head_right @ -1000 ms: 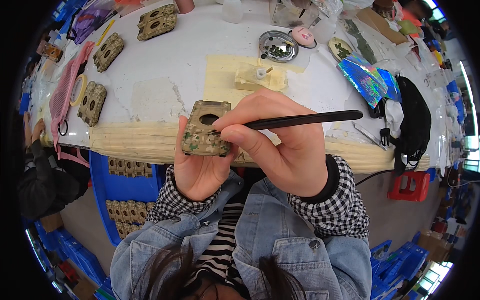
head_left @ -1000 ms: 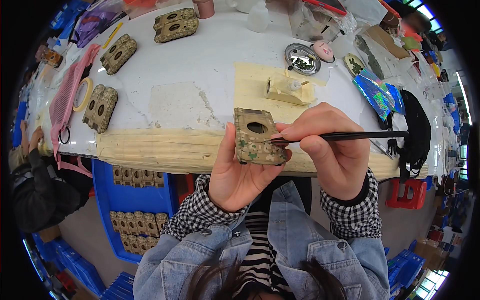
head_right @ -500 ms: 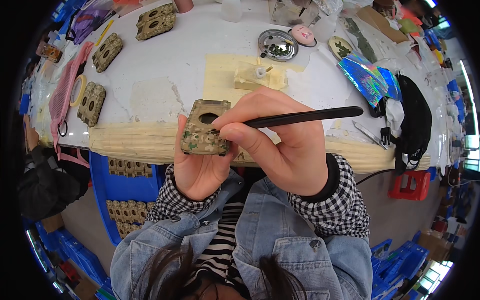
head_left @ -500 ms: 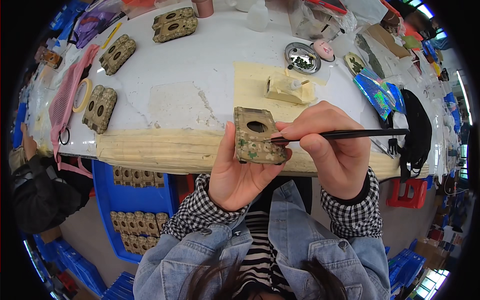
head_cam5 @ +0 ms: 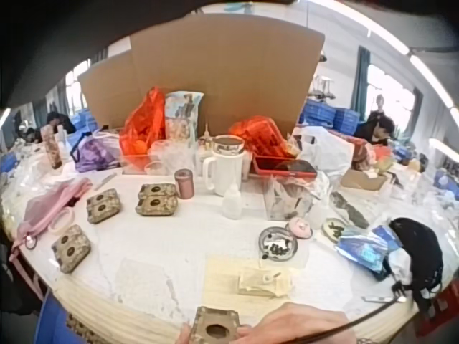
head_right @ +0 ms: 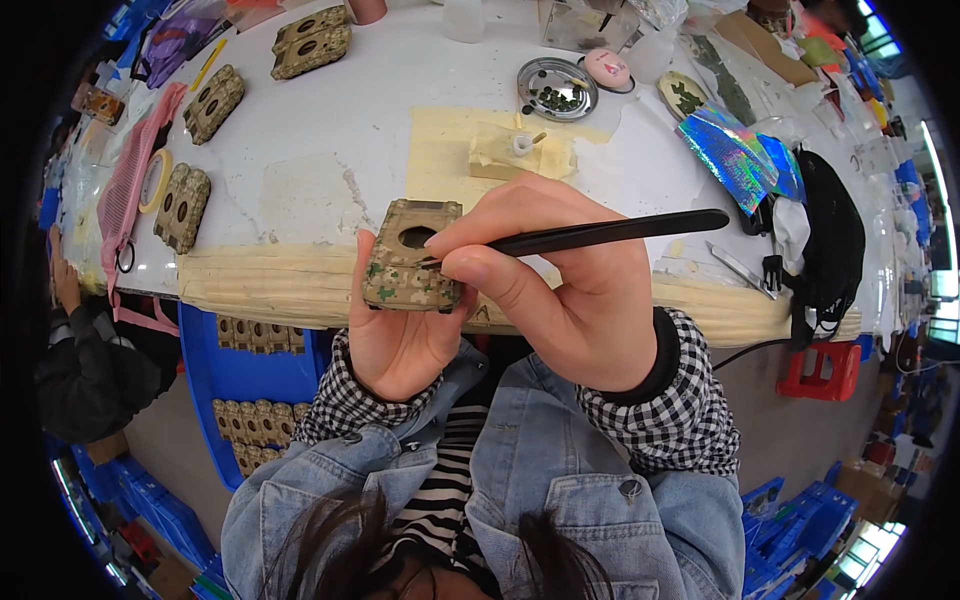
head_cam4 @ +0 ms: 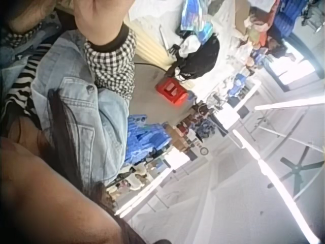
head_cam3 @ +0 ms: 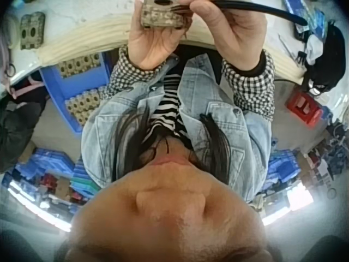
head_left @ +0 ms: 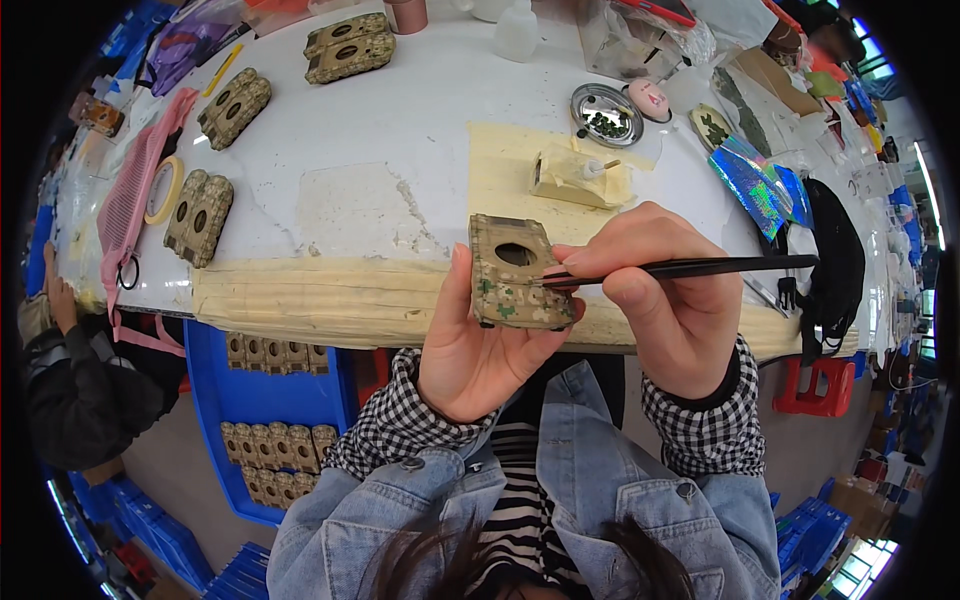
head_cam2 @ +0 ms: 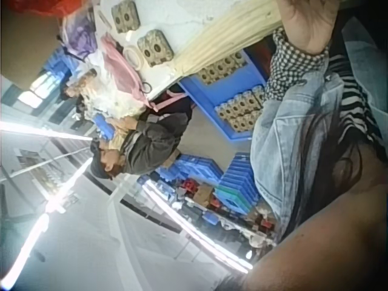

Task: Assembling small plastic parts onto a toy tank body using tweezers in a factory setting.

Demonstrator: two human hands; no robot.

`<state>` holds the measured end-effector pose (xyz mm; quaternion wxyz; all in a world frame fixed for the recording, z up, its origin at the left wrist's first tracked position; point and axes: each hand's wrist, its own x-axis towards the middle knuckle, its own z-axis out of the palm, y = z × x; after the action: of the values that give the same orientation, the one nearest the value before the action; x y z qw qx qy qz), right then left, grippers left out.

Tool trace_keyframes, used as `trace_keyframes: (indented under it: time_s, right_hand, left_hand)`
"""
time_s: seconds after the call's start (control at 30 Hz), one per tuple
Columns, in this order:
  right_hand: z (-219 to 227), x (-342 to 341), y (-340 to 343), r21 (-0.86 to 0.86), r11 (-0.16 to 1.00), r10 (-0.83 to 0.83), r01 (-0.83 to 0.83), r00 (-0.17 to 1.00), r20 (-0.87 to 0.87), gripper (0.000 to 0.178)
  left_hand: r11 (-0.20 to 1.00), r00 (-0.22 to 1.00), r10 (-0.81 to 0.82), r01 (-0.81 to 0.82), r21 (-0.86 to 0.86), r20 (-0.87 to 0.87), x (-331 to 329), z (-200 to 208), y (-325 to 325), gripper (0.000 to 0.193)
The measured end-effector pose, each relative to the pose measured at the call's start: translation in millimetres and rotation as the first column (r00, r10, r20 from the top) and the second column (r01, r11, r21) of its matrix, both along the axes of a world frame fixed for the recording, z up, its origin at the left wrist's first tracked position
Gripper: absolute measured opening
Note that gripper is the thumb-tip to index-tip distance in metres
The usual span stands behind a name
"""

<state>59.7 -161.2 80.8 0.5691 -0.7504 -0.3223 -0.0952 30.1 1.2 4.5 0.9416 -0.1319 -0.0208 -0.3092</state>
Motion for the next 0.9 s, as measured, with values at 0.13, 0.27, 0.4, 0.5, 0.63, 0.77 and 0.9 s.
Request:
trace_keyframes:
  time_s: [0.13,0.27,0.4,0.5,0.63,0.77,0.9]
  right_hand:
    - [4.9,-6.9,0.1,0.278,0.96,0.033,0.022,0.981,-0.193,0.018]
    - [2.5,-5.4,-11.3,0.318,0.936,-0.104,0.154,0.98,-0.17,0.016]
    - [-6.3,8.3,-23.5,-0.048,0.914,-0.395,0.402,0.911,0.119,0.009]
    - [-14.5,18.9,-23.6,-0.176,0.803,-0.502,0.569,0.805,0.316,0.009]
    - [-24.1,31.4,-20.0,-0.271,0.708,-0.51,0.652,0.737,0.444,0.015]
    - [-33.3,40.3,-20.4,-0.262,0.715,-0.515,0.649,0.741,0.431,0.014]
    - [-38.8,45.6,-19.5,-0.233,0.746,-0.504,0.624,0.758,0.415,0.01]
  left_hand:
    - [0.999,1.0,-0.022,0.022,0.038,-0.001,0.8,-2.5,1.7,0.068]
    - [0.999,0.997,-0.049,0.05,0.017,-0.051,1.2,-0.7,1.3,0.07]
    - [0.997,0.997,-0.071,0.07,-0.04,-0.041,2.3,-5.8,0.8,0.07]
    - [0.993,0.994,-0.086,0.081,-0.081,-0.061,2.9,-6.8,-0.4,0.069]
    - [0.992,0.993,-0.077,0.067,-0.106,-0.092,2.4,-7.2,1.9,0.068]
    - [0.995,0.992,-0.057,0.046,-0.091,-0.114,2.2,-5.5,1.5,0.065]
    - [0.994,0.992,-0.05,0.038,-0.098,-0.119,2.3,-5.2,1.3,0.064]
